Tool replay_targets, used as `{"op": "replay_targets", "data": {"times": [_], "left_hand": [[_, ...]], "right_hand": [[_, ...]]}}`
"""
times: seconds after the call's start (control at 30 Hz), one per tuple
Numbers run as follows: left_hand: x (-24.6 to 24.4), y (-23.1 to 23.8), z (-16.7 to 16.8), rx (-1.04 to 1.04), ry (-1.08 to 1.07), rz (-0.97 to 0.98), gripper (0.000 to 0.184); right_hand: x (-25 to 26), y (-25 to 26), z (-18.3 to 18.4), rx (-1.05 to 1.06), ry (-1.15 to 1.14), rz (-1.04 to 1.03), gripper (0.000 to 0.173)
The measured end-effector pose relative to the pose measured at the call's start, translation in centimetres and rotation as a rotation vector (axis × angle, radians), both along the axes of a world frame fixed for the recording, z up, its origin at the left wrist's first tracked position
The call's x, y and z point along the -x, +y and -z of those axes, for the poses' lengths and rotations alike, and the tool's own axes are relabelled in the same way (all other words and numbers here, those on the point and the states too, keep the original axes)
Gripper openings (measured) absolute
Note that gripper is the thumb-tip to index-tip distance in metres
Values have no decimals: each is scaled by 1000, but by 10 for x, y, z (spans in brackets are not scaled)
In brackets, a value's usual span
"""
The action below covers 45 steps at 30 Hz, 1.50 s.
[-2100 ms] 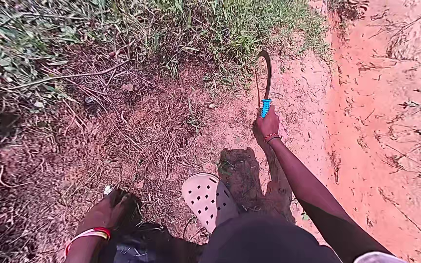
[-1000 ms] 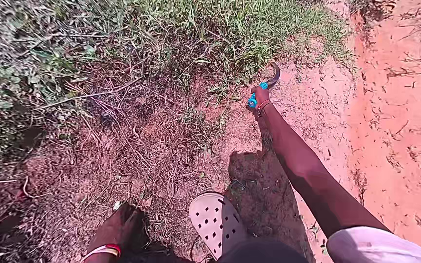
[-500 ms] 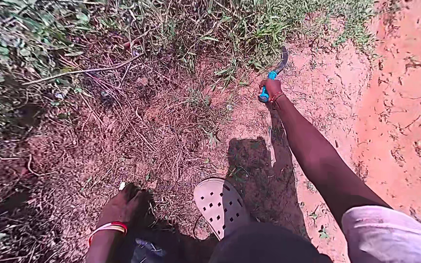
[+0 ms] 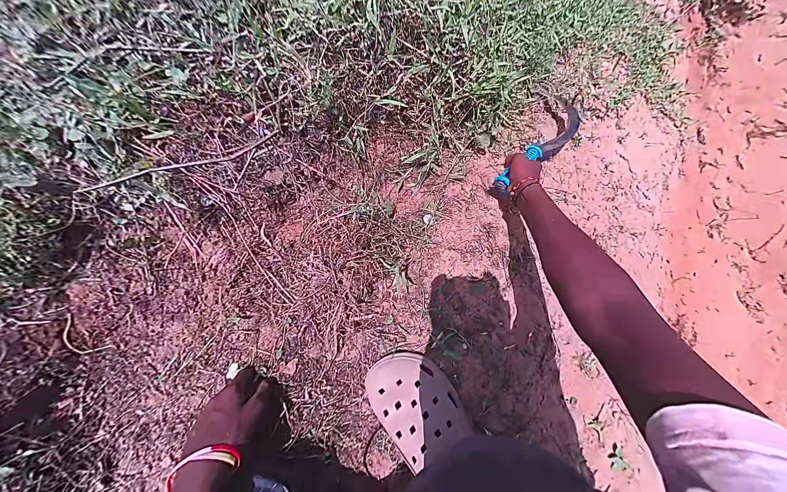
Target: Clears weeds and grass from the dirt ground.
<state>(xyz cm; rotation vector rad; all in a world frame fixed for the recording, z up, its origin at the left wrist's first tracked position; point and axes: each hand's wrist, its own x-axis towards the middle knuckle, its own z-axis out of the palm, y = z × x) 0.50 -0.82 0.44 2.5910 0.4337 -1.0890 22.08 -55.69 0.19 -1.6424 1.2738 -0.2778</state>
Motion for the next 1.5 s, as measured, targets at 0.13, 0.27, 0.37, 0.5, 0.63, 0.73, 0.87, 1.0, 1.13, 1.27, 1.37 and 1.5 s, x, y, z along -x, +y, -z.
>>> {"op": "replay_targets", "data": {"times": [0.13, 0.27, 0.37, 0.5, 0.63, 0.73, 0.87, 1.0, 1.13, 1.27, 1.37, 1.5], "left_hand": [[-7, 0, 1, -3, 33, 13, 41], [-3, 0, -2, 5, 64, 32, 46], [-5, -4, -1, 20, 38, 37, 45], [1, 5, 3, 42, -16, 11, 43], [4, 4, 5, 52, -20, 21, 41], [3, 8, 6, 49, -30, 12, 39], [-1, -1, 1, 45, 0, 2, 40], [-2, 1, 2, 28, 8, -3, 38], [-3, 1, 3, 20, 13, -14, 37], [-5, -2, 7, 6, 3, -7, 37], [-3, -1, 6, 1, 16, 6, 39], [-5, 3, 5, 1, 6, 10, 41]], "right_hand": [[22, 1, 8, -54, 7, -67, 37], [39, 27, 23, -76, 29, -130, 34], [16, 9, 21, -55, 83, -170, 32], [17, 3, 19, -70, 96, -213, 31], [50, -3, 16, 36, 41, -26, 37], [67, -16, 6, 12, 38, 48, 34], [66, -39, -4, -61, 49, -62, 20], [43, -18, 5, -177, -8, -79, 17], [51, 21, 9, -196, -21, -110, 9], [34, -1, 6, -165, 54, -185, 11], [29, 4, 19, -93, 133, -181, 25], [72, 49, 17, -93, 100, -211, 30]]}}
